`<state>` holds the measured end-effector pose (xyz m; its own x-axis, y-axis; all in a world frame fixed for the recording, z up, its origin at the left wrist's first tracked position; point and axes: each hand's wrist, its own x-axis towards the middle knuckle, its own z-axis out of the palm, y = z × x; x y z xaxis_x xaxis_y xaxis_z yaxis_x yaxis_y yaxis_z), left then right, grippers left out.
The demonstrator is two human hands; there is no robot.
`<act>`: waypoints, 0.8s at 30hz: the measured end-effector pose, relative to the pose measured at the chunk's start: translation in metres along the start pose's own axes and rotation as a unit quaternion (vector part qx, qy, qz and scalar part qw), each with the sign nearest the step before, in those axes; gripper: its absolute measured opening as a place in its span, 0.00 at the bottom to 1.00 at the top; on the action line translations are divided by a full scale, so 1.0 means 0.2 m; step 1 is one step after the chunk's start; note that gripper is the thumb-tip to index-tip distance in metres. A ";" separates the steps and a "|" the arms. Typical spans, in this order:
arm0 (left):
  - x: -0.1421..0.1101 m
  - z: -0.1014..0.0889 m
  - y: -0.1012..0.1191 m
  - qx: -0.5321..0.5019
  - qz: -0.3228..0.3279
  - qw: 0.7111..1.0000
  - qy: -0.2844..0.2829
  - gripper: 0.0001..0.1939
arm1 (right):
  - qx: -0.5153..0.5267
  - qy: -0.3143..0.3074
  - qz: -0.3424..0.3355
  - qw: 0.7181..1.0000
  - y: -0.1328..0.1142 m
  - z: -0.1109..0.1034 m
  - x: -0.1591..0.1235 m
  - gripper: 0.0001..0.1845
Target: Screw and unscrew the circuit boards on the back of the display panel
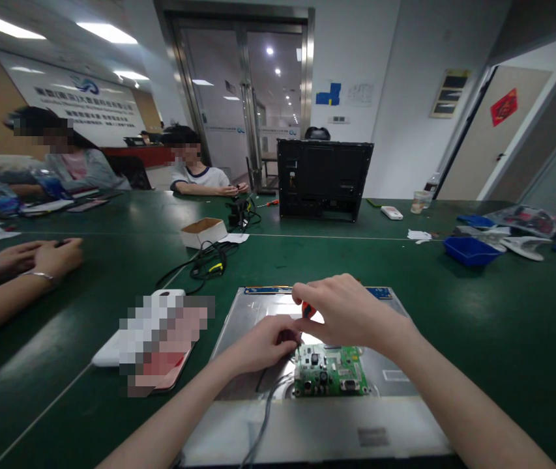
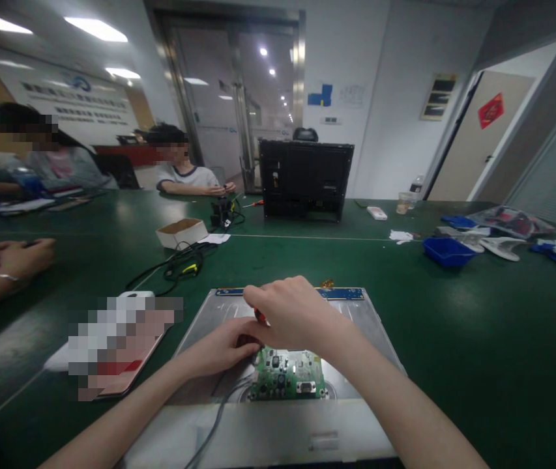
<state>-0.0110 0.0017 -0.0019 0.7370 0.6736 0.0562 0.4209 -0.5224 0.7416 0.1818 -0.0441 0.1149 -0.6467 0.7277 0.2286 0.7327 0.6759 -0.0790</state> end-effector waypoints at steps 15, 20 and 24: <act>0.00 0.00 0.01 -0.006 -0.022 1.000 -0.016 0.08 | -0.050 0.004 0.020 0.999 -0.01 0.00 0.01 0.10; 0.00 0.00 0.01 -0.001 -0.025 1.000 -0.013 0.06 | -0.079 0.019 0.025 0.996 -0.01 0.03 0.02 0.14; 0.00 0.00 0.00 0.013 -0.028 0.999 -0.012 0.06 | -0.033 0.021 0.007 0.999 -0.01 0.04 0.02 0.08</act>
<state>-0.0106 0.0016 -0.0025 0.7246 0.6891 -0.0006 0.4746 -0.4983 0.7256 0.1767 -0.0426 0.1089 -0.6281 0.7305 0.2683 0.7548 0.6557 -0.0181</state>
